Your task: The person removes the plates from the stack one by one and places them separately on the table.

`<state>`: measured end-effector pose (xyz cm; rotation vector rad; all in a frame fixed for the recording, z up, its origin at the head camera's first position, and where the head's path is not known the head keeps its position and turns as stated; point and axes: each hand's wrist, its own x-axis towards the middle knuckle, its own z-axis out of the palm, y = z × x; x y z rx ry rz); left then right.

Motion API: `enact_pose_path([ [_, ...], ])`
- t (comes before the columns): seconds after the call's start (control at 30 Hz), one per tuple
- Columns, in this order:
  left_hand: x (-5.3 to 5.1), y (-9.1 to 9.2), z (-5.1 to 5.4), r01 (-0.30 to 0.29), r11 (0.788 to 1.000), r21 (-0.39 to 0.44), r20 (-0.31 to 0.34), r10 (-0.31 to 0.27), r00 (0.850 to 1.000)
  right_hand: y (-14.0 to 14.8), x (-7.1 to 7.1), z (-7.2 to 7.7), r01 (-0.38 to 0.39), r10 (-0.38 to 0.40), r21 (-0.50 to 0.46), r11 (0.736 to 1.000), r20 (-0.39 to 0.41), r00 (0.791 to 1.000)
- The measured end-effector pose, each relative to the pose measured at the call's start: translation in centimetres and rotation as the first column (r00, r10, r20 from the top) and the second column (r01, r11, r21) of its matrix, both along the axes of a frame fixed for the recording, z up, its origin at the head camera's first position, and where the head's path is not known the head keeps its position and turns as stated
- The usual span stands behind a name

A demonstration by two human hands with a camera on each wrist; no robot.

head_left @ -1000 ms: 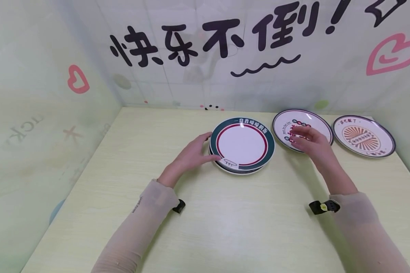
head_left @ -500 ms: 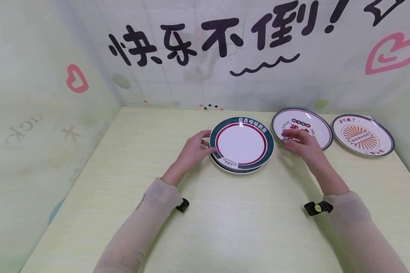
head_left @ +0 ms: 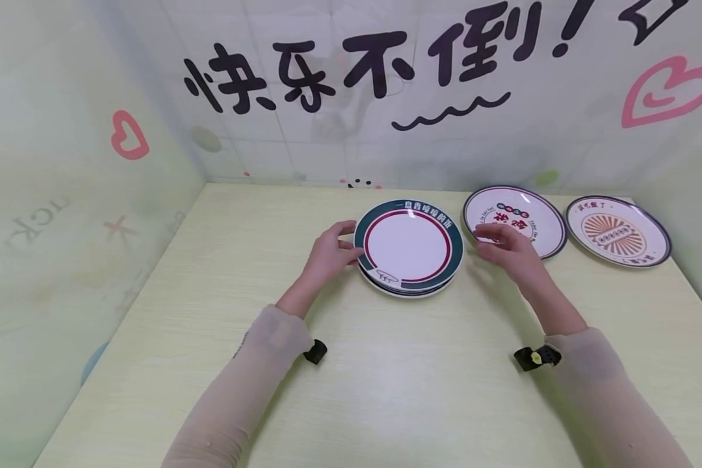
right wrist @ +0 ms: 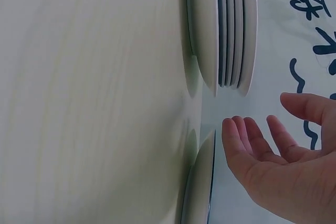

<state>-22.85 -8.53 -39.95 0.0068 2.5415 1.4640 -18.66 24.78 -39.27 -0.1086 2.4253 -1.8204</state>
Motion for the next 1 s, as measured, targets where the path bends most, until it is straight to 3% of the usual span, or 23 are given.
enact_pose_path([
  [0.27, -0.1, -0.6, -0.1, -0.037, 0.985, 0.166, 0.06, 0.027, 0.998, -1.3, -0.4, 0.1, -0.035, 0.032, 0.081, 0.996, 0.037, 0.999],
  [0.47, -0.2, -1.0, -0.2, -0.079, 0.966, 0.246, 0.105, 0.055, 0.993, -1.9, -0.6, -0.2, -0.081, 0.069, 0.132, 0.988, 0.093, 0.993],
  [0.73, -0.1, -1.6, 0.1, -0.103, 0.953, 0.285, 0.13, 0.068, 0.989, -2.0, -0.8, -1.0, -0.162, 0.144, 0.138, 0.977, 0.134, 0.981],
  [1.0, -0.1, -2.5, 0.4, -0.135, 0.941, 0.31, 0.16, 0.088, 0.983, -2.2, -1.2, -1.2, -0.16, 0.137, 0.17, 0.972, 0.136, 0.981],
])
